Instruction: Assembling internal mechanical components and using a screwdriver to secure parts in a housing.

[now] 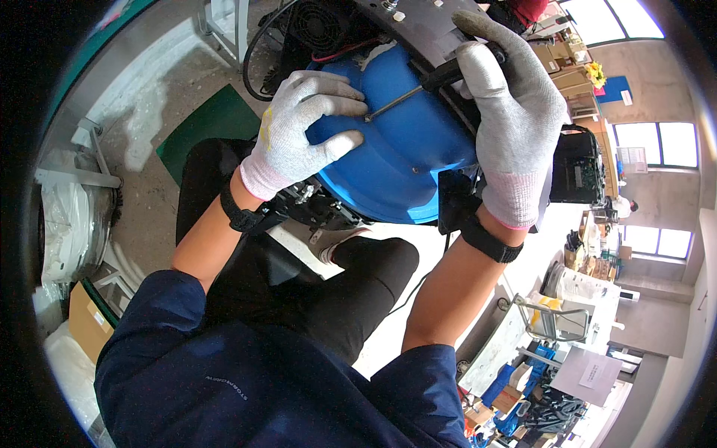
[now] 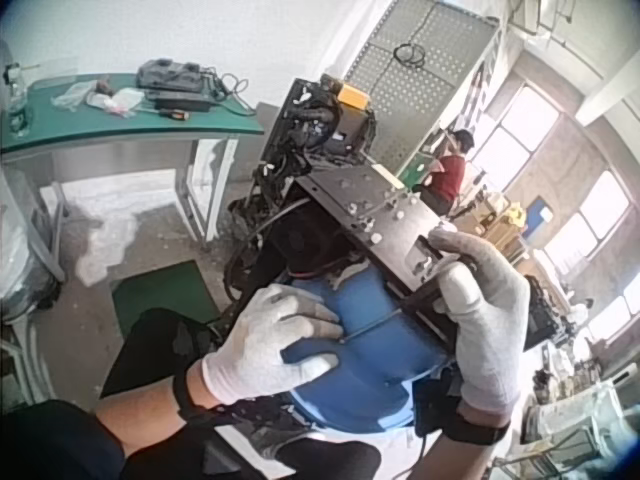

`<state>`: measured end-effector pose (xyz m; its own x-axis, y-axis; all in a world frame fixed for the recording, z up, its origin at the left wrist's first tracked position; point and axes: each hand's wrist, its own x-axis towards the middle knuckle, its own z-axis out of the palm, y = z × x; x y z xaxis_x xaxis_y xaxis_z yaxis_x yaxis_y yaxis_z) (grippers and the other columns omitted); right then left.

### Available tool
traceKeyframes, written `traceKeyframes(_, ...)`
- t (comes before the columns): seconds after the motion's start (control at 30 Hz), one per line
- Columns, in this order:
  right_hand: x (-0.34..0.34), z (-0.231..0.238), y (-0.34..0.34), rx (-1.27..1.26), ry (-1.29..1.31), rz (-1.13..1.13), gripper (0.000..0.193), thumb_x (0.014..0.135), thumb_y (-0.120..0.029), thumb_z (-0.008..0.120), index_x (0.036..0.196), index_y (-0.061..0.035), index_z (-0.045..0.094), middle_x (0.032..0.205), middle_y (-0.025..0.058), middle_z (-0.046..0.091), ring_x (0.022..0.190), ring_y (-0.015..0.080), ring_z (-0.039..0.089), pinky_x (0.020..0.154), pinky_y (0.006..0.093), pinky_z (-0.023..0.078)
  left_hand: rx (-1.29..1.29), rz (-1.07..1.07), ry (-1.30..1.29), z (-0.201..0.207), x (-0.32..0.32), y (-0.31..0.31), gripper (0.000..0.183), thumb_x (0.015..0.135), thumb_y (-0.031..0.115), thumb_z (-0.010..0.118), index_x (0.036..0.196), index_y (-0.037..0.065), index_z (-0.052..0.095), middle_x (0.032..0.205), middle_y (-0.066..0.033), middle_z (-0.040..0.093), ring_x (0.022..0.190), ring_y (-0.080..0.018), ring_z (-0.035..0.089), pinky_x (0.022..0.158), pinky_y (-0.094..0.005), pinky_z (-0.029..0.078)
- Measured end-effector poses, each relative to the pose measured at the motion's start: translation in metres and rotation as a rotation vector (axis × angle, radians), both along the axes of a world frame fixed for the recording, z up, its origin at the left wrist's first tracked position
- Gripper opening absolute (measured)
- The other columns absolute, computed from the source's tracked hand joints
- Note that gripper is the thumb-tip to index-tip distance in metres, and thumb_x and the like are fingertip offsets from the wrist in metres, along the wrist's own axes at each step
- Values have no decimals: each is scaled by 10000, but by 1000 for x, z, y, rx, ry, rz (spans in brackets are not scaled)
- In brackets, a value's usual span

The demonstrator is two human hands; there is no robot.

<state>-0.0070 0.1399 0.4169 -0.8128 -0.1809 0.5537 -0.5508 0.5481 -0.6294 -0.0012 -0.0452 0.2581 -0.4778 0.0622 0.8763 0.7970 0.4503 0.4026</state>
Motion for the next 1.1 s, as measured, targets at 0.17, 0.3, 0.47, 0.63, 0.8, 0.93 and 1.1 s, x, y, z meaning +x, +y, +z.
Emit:
traceKeyframes(0.17,-11,0,12,-109,-73,247,555,1035,-375,490,1366,62,577,1126,166,702,701,57,464,688,201,390,4,16,30,-1,-1,1,264,707,184,835,944,146,727,1069,-4,716,1075,-251,649,944,-403,497)
traceKeyframes(0.3,-12,2,13,-91,-104,327,630,1027,-419,456,1413,74,523,1168,220,694,712,78,474,738,209,394,4,15,28,-2,-2,1,263,704,188,839,939,150,726,1068,-2,716,1075,-251,651,944,-405,498)
traceKeyframes(0.47,-9,3,12,-55,-52,306,554,1036,-365,480,1380,62,559,1131,200,712,719,69,502,699,205,406,4,12,19,-1,-1,1,262,706,178,838,938,144,721,1062,-3,718,1067,-254,655,947,-406,494)
traceKeyframes(0.63,-2,1,10,-184,-118,165,256,936,-220,739,1107,-31,712,908,-5,674,781,58,572,718,212,473,21,3,10,0,-1,1,261,719,168,828,951,124,715,1062,-14,722,1069,-257,656,955,-411,486)
traceKeyframes(0.8,-5,-2,13,-129,-71,109,256,908,-208,774,1086,-34,715,930,18,709,805,66,609,732,210,492,22,1,-5,1,0,1,260,718,156,821,952,117,715,1057,-21,721,1068,-261,654,955,-414,484)
traceKeyframes(0.93,-7,-2,12,-108,-48,145,332,912,-213,771,1181,-26,719,985,53,735,872,82,642,785,231,523,13,-2,3,2,1,0,228,711,143,815,923,122,733,1050,-19,720,1071,-257,646,953,-409,484)
traceKeyframes(1.1,-4,-3,-1,-44,28,149,409,950,-208,700,1305,-10,655,1061,108,746,813,72,603,740,216,491,13,-2,-21,2,2,1,208,710,143,815,905,128,747,1048,-14,717,1077,-250,643,948,-404,487)
